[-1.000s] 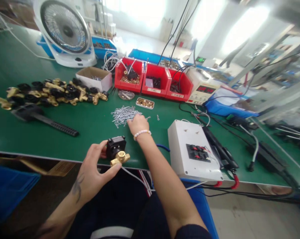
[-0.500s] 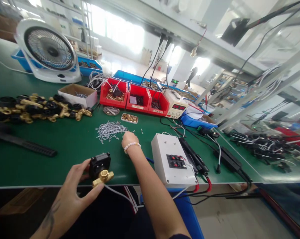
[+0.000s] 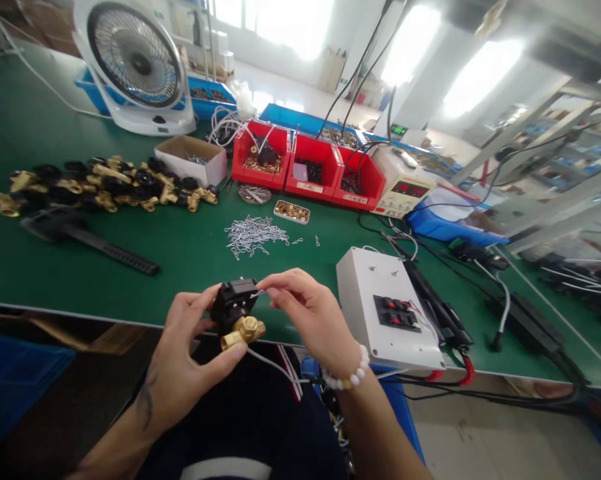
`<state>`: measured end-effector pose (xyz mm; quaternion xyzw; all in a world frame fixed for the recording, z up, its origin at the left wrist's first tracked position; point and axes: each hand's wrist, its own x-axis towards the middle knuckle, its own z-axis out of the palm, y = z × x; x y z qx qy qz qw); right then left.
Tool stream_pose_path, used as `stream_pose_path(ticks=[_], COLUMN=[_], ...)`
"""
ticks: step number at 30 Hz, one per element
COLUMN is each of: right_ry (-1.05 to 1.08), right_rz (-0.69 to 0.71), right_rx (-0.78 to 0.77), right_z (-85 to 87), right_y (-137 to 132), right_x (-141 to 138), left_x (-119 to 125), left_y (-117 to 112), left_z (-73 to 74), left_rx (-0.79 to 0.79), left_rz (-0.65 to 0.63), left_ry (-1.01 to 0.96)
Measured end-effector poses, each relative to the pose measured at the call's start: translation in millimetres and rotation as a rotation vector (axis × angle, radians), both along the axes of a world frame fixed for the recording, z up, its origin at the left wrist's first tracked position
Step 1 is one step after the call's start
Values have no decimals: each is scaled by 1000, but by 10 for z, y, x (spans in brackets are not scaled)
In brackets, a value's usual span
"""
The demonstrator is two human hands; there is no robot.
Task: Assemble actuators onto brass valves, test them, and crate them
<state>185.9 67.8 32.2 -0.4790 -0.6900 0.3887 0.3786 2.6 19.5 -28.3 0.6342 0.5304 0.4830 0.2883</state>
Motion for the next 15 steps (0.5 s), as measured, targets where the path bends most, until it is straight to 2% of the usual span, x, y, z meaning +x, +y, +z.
stream_pose_path(ticks=[3, 8, 11, 15], right_ry=[21, 7, -107, -153], right_rz=[2, -67, -34, -10], right_rx=[40, 31, 142, 267], right_z=[102, 155, 183, 224], right_y=[-163, -260, -286, -314], right_x=[-13, -31, -42, -79], left_x=[1, 6, 17, 27], left_y=[-38, -112, -134, -139], left_z=[98, 208, 233, 235], left_rx=[44, 94, 98, 109], left_rz=[4, -9, -23, -45], left_ry=[55, 144, 163, 137])
